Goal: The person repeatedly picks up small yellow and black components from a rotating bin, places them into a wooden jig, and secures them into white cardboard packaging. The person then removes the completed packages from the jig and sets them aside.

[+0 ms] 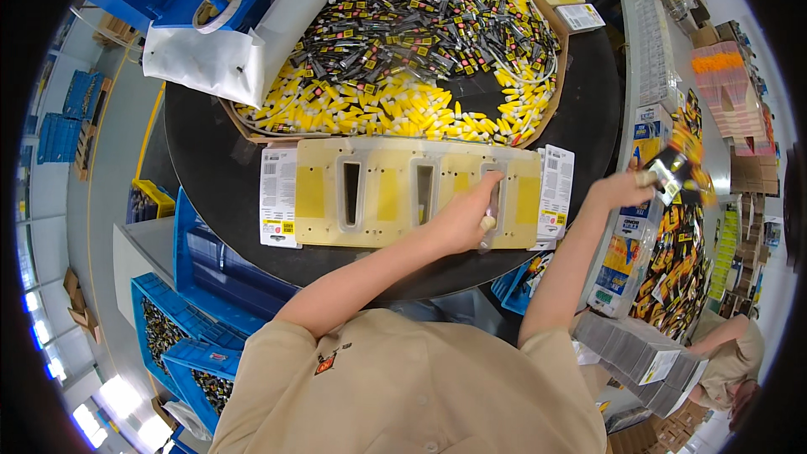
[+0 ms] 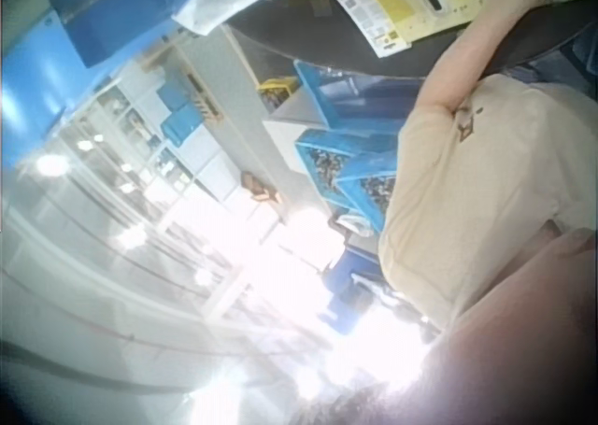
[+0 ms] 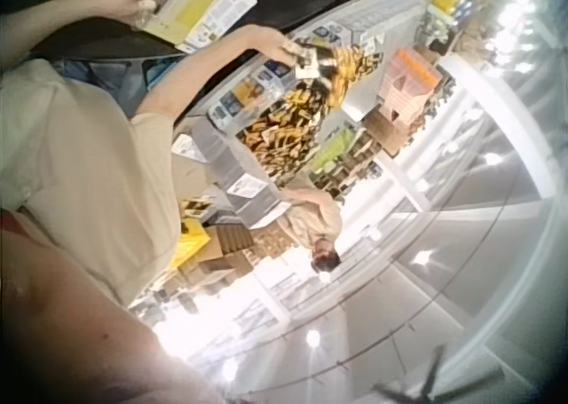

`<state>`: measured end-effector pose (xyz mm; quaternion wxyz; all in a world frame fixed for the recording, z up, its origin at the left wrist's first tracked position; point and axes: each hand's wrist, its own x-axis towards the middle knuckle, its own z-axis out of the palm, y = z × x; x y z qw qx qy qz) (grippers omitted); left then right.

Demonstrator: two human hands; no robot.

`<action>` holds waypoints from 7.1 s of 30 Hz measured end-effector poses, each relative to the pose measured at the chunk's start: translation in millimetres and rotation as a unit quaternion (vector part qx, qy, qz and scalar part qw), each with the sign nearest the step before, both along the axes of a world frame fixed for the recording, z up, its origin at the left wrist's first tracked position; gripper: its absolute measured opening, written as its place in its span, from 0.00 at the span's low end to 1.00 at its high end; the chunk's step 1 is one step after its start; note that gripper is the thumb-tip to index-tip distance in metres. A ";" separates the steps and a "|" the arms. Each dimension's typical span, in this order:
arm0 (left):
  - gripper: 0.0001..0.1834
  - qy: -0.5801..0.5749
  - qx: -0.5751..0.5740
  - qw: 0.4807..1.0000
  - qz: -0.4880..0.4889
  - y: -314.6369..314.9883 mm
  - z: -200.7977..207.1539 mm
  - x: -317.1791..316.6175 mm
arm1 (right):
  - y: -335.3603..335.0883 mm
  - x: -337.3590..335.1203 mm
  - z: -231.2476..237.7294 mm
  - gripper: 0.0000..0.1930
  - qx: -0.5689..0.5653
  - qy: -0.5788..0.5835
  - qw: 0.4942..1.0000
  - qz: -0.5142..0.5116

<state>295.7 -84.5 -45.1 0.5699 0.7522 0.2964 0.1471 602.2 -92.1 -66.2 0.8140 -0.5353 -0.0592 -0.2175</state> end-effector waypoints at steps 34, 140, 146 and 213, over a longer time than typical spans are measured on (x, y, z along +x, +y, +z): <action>0.38 0.277 0.188 0.933 0.130 34.5 5.1 -76.0 | 112.3 -173.5 -16.4 0.08 -0.391 -0.273 0.752 0.456; 0.27 0.369 0.280 0.817 0.343 62.7 39.3 -252.6 | -95.7 -124.2 11.5 0.13 -0.592 -0.077 0.785 0.165; 0.22 0.569 0.227 0.771 0.176 76.7 46.1 -252.5 | -71.0 -242.3 8.5 0.15 -0.521 -0.121 0.749 0.392; 0.09 0.171 -0.023 0.912 0.372 -10.9 10.7 -244.7 | -192.0 -249.2 -160.7 0.30 -0.461 0.250 0.827 0.200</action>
